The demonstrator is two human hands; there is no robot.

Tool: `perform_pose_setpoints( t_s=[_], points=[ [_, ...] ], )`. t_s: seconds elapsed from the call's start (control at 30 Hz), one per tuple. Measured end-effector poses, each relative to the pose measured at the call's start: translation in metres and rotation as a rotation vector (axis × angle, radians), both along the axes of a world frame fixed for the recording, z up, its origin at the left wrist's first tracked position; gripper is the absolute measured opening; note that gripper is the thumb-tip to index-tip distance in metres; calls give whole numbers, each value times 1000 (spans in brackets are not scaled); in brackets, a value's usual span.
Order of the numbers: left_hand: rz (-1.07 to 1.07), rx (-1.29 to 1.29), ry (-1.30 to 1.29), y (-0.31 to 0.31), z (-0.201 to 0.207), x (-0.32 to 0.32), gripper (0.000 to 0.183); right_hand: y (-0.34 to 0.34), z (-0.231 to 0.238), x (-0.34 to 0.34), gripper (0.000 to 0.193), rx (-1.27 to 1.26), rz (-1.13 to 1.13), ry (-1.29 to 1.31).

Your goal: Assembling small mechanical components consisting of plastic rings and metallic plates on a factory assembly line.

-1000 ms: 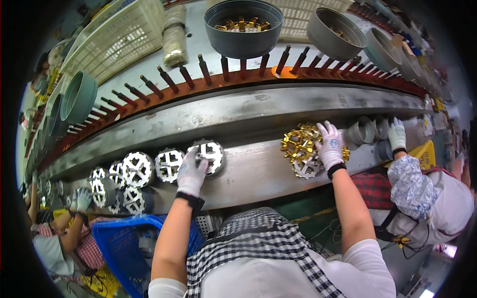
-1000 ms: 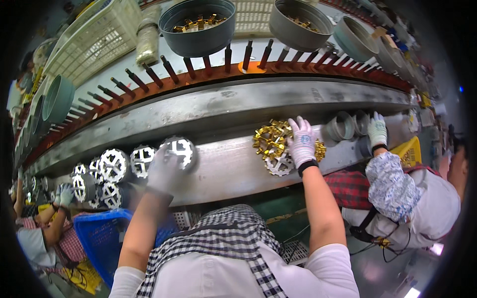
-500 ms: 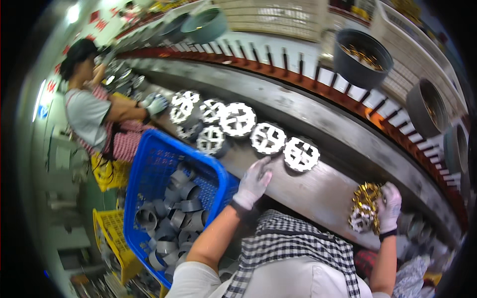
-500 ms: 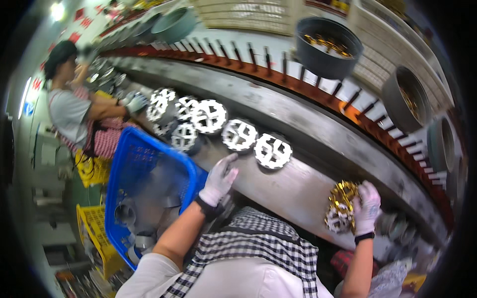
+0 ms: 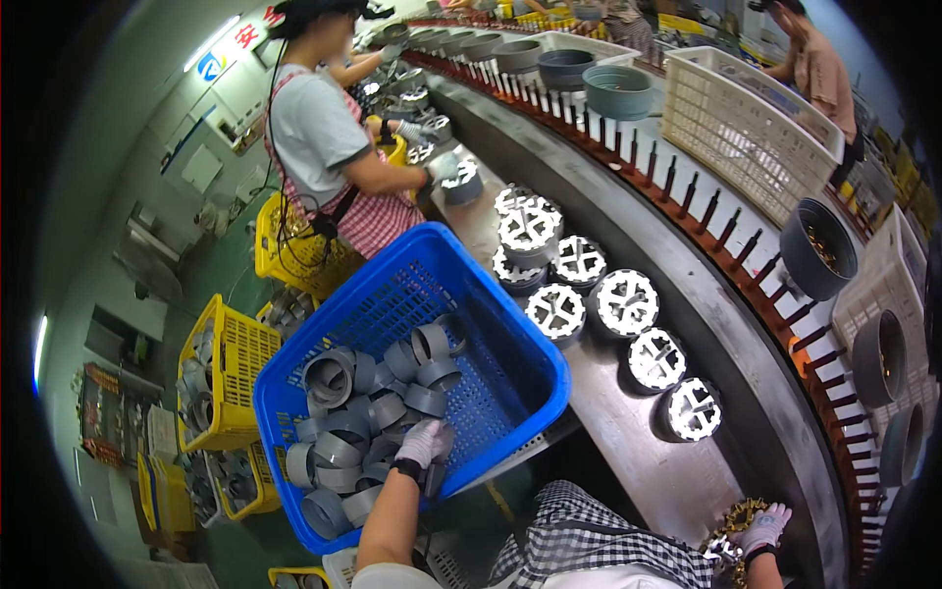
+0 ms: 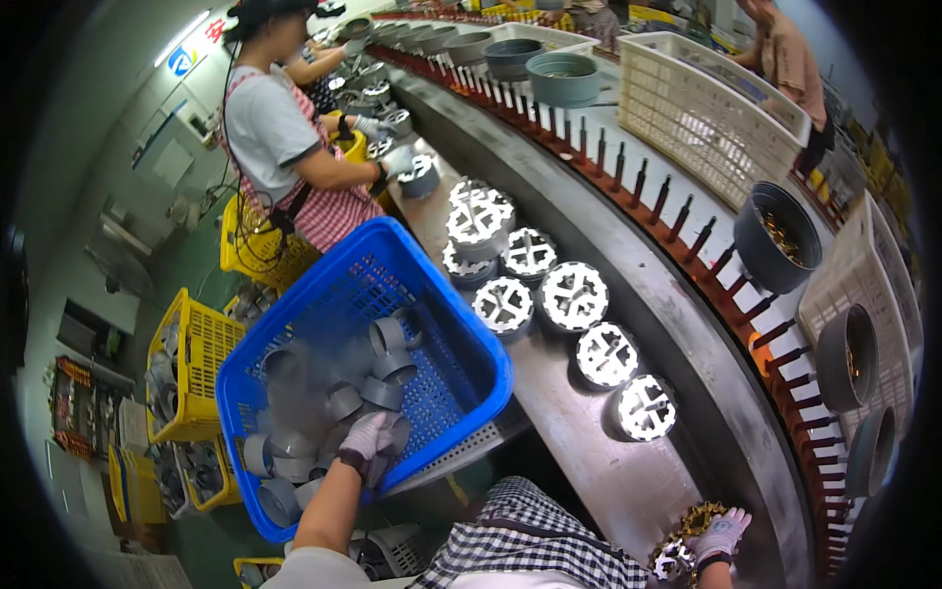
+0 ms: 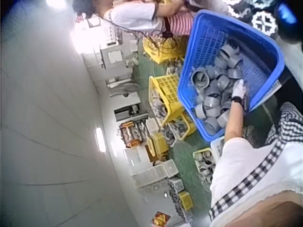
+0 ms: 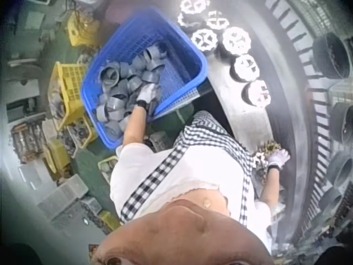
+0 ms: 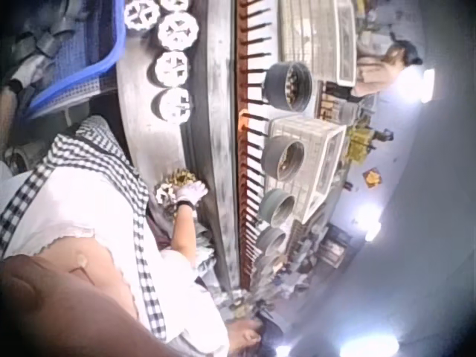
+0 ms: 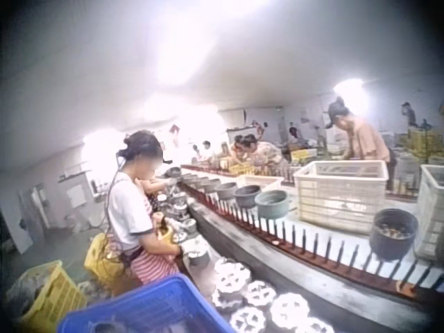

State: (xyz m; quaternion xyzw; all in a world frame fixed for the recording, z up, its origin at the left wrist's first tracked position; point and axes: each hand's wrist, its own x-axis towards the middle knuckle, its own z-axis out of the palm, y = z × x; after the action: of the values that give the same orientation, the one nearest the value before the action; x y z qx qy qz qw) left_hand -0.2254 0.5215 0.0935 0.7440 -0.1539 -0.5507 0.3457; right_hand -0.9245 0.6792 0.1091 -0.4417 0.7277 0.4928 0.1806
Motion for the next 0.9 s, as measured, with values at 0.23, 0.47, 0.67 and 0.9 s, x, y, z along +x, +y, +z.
perform_pose_setpoints(
  t_s=[0.23,0.47,0.67,0.9],
  points=[
    [-587,487,-1012,14,-70,109,54,-37,26,31,72,-674,-138,-39],
    [-774,708,-900,6,-83,134,58,-80,29,29,51,-1346,-631,-596],
    [-1156,729,-654,-48,-59,81,58,-76,28,78,25,-1443,-790,-727],
    [-555,707,-934,-3,-130,89,72,-63,-46,145,25,-1340,-587,-477]
  ],
)
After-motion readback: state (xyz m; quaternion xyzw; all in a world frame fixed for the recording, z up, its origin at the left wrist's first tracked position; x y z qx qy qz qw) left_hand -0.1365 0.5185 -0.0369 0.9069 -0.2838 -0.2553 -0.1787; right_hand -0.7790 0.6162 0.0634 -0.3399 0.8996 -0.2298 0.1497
